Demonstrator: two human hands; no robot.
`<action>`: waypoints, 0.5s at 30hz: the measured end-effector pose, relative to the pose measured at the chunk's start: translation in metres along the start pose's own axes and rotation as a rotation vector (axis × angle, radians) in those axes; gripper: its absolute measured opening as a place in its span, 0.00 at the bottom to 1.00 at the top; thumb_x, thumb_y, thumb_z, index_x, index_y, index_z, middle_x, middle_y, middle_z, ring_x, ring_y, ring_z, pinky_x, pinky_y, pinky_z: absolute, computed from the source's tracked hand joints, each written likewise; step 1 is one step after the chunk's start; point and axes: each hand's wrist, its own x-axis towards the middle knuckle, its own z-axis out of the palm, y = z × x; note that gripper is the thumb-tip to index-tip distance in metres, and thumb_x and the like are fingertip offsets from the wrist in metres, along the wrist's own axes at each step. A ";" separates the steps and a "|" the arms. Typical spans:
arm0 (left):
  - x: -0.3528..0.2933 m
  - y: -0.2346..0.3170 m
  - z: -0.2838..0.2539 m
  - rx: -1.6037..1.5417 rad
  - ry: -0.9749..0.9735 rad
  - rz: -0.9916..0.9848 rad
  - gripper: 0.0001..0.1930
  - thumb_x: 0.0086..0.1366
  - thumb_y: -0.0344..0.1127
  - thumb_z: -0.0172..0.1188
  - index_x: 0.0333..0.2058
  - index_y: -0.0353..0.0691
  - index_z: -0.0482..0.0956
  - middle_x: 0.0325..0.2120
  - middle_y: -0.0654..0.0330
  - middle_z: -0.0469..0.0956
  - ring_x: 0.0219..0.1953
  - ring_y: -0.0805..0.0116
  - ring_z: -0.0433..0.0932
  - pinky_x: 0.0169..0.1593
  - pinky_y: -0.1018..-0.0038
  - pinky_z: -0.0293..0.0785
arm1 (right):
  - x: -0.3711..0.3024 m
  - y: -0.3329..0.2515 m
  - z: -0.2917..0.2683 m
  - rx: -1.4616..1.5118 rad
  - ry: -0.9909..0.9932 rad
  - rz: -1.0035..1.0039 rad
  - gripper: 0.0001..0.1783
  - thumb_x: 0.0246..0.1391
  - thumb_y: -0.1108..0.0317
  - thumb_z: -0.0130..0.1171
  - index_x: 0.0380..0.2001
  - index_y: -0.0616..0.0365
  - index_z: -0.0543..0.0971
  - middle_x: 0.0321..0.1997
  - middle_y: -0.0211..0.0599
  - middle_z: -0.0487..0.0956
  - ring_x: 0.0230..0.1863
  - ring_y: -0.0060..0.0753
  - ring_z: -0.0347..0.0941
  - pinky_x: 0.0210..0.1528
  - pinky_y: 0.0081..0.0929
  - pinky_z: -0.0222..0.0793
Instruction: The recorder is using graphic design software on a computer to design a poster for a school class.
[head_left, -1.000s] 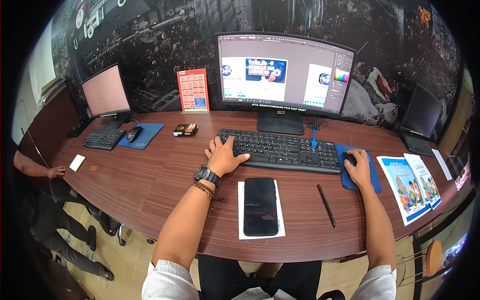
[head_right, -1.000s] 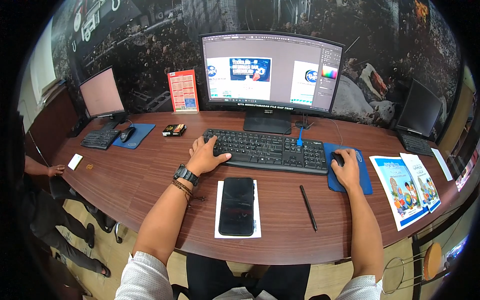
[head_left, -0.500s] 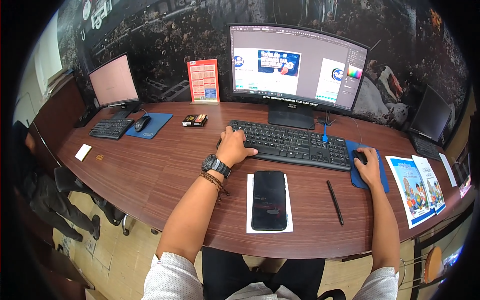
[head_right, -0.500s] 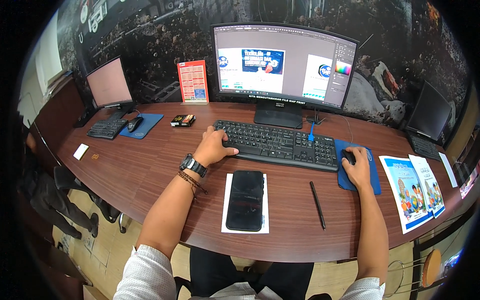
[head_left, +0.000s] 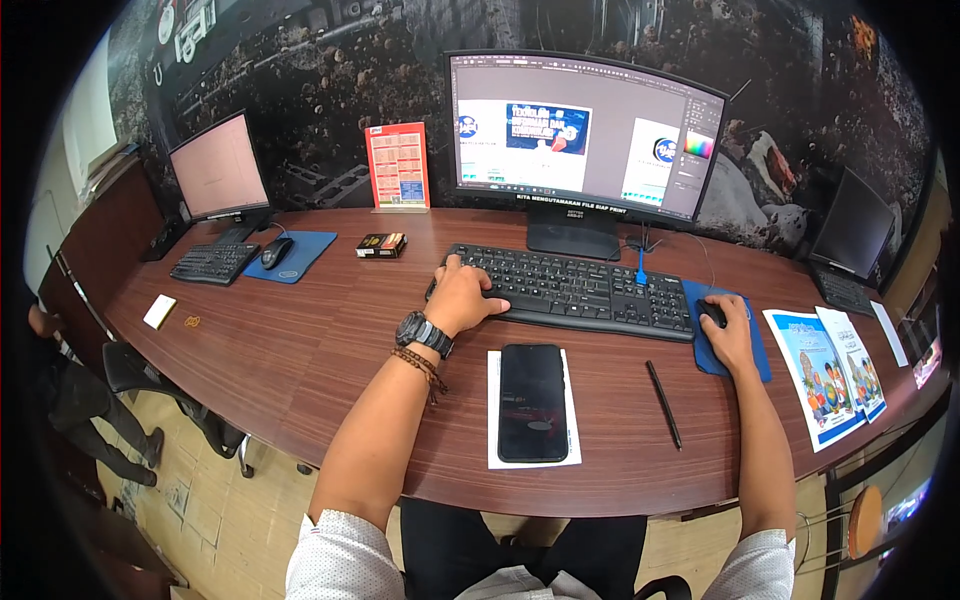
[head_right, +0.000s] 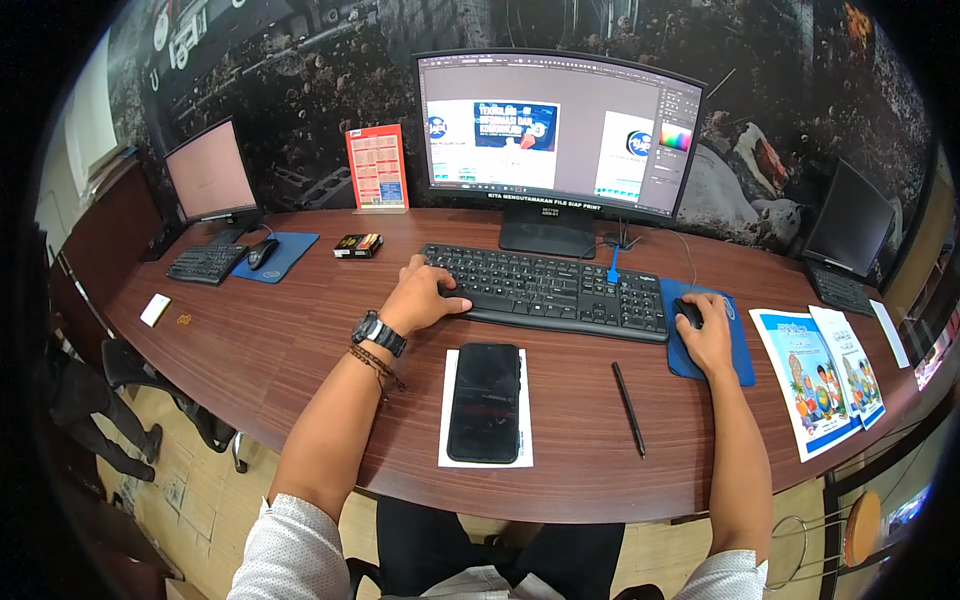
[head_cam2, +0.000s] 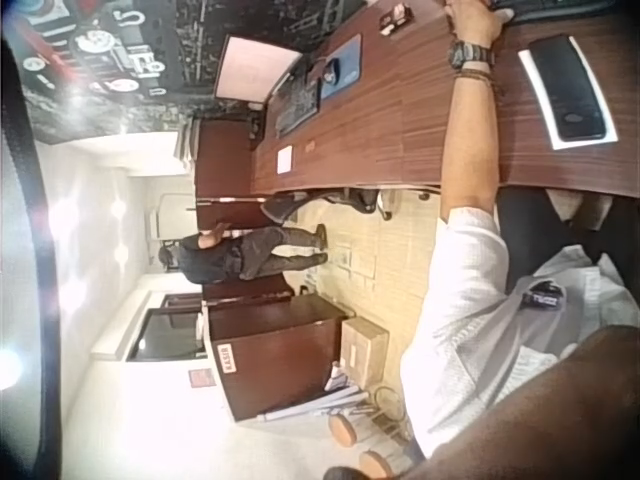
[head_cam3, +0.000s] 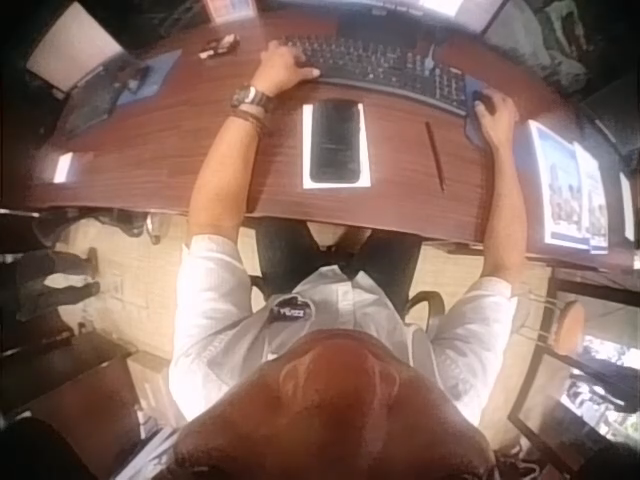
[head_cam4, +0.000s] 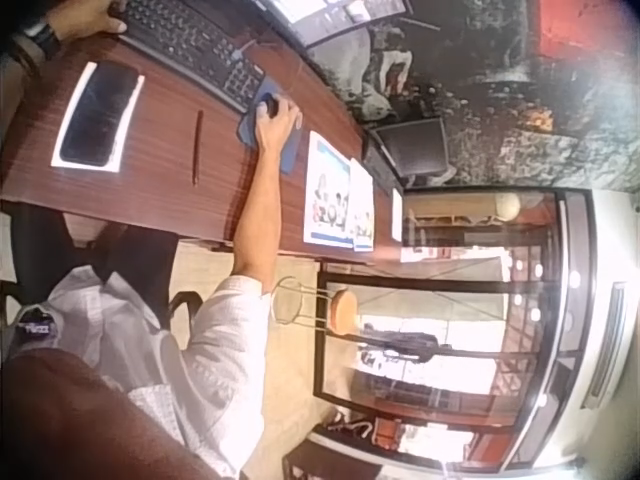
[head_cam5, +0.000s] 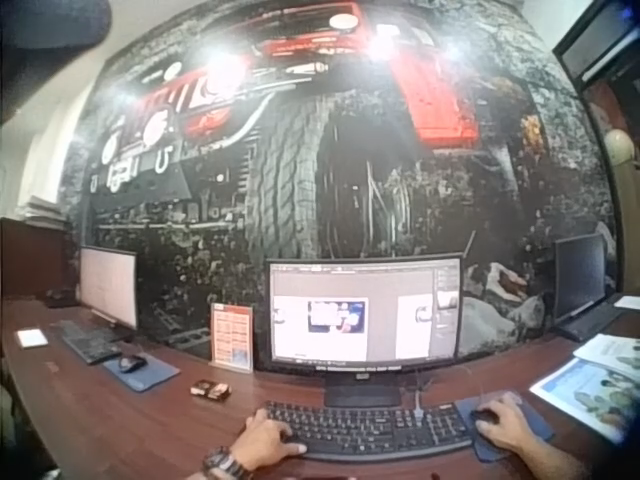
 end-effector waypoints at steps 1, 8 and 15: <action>0.001 -0.001 0.001 0.001 -0.010 0.003 0.25 0.47 0.49 0.77 0.41 0.39 0.85 0.52 0.41 0.68 0.56 0.39 0.67 0.60 0.54 0.69 | 0.000 -0.001 0.000 0.008 0.000 -0.002 0.18 0.48 0.68 0.64 0.45 0.58 0.79 0.48 0.44 0.73 0.53 0.47 0.71 0.58 0.37 0.66; 0.001 0.003 0.002 -0.049 -0.053 -0.044 0.27 0.49 0.51 0.76 0.43 0.37 0.84 0.56 0.39 0.64 0.61 0.38 0.62 0.62 0.51 0.65 | -0.001 0.002 0.002 -0.011 -0.001 0.008 0.19 0.47 0.68 0.64 0.45 0.58 0.79 0.48 0.44 0.73 0.53 0.48 0.71 0.58 0.37 0.66; -0.007 0.005 0.009 0.031 0.097 -0.089 0.44 0.49 0.59 0.74 0.61 0.39 0.70 0.61 0.37 0.58 0.65 0.37 0.53 0.64 0.36 0.51 | -0.002 0.000 0.001 -0.014 0.012 -0.008 0.18 0.48 0.67 0.64 0.44 0.58 0.80 0.49 0.44 0.73 0.53 0.48 0.71 0.58 0.37 0.66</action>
